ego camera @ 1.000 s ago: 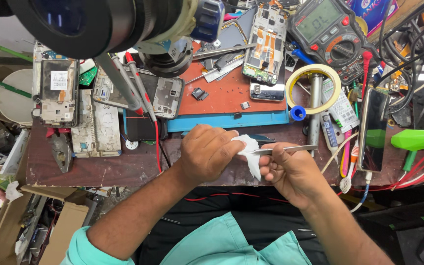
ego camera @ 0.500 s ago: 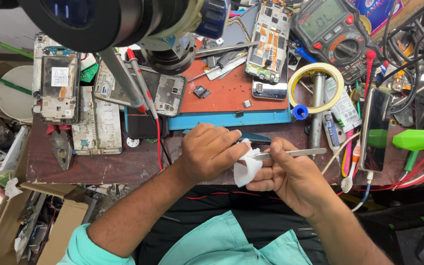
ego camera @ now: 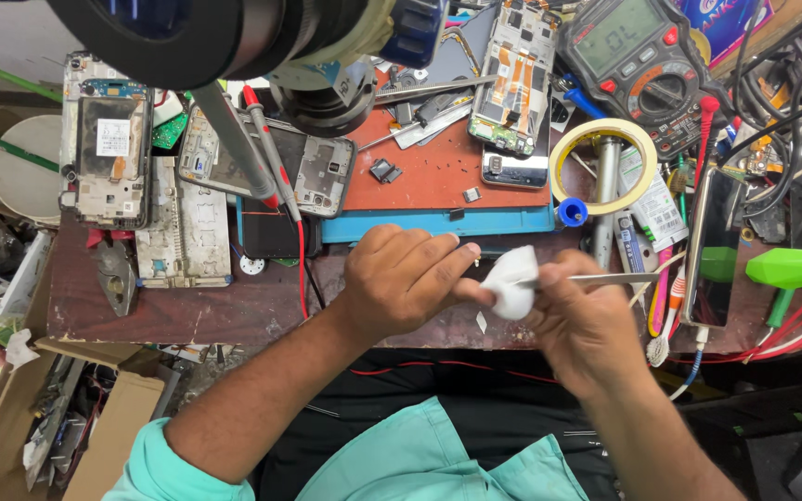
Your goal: The person applies adhesive tape to a small component using tweezers, places it on a disassembled smartphone, and wipes the area with a tissue. The person briefly powers on the phone to check the display, then continues cleaning the component area.
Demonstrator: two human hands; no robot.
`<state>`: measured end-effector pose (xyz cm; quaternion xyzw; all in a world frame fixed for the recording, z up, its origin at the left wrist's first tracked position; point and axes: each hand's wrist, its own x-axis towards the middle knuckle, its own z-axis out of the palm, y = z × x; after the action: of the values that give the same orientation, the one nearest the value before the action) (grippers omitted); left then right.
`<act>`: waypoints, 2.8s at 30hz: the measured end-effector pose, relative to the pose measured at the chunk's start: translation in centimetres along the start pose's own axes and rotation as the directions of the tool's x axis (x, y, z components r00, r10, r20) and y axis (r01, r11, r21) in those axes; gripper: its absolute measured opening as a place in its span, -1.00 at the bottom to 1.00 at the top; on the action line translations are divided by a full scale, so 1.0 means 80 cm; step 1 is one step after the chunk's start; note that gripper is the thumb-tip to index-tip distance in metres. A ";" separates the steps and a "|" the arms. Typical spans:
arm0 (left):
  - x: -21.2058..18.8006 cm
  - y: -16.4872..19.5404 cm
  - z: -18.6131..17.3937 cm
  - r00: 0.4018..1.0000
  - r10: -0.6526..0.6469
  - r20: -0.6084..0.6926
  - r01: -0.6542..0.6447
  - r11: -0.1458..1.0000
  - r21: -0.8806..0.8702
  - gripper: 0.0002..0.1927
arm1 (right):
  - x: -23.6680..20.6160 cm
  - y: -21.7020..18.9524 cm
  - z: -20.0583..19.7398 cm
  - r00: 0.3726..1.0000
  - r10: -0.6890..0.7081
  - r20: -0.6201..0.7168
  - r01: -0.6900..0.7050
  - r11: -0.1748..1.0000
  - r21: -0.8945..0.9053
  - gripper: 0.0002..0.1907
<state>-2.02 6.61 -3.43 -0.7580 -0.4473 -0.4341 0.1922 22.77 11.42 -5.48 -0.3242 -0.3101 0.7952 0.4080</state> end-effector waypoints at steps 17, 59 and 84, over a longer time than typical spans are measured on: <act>0.003 0.004 -0.001 0.997 -0.027 0.078 0.020 0.996 0.085 -0.65 | 0.014 -0.013 0.013 0.376 -0.548 0.747 0.849 -0.119 -0.515 -0.76; 0.002 0.005 0.002 0.998 -0.008 0.066 0.004 0.998 0.063 -0.75 | 0.044 -0.005 -0.015 0.552 -0.489 0.675 0.820 0.468 -0.331 -0.72; 0.003 0.003 0.000 0.998 0.004 0.065 -0.008 0.998 0.060 -0.78 | 0.041 -0.022 0.005 0.405 -0.430 0.807 0.909 0.089 -0.408 -0.51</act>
<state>-1.73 6.63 -3.22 -0.7668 -0.4640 -0.3950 0.2017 21.76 14.93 -4.76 -0.0653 -0.8498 0.2901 0.4351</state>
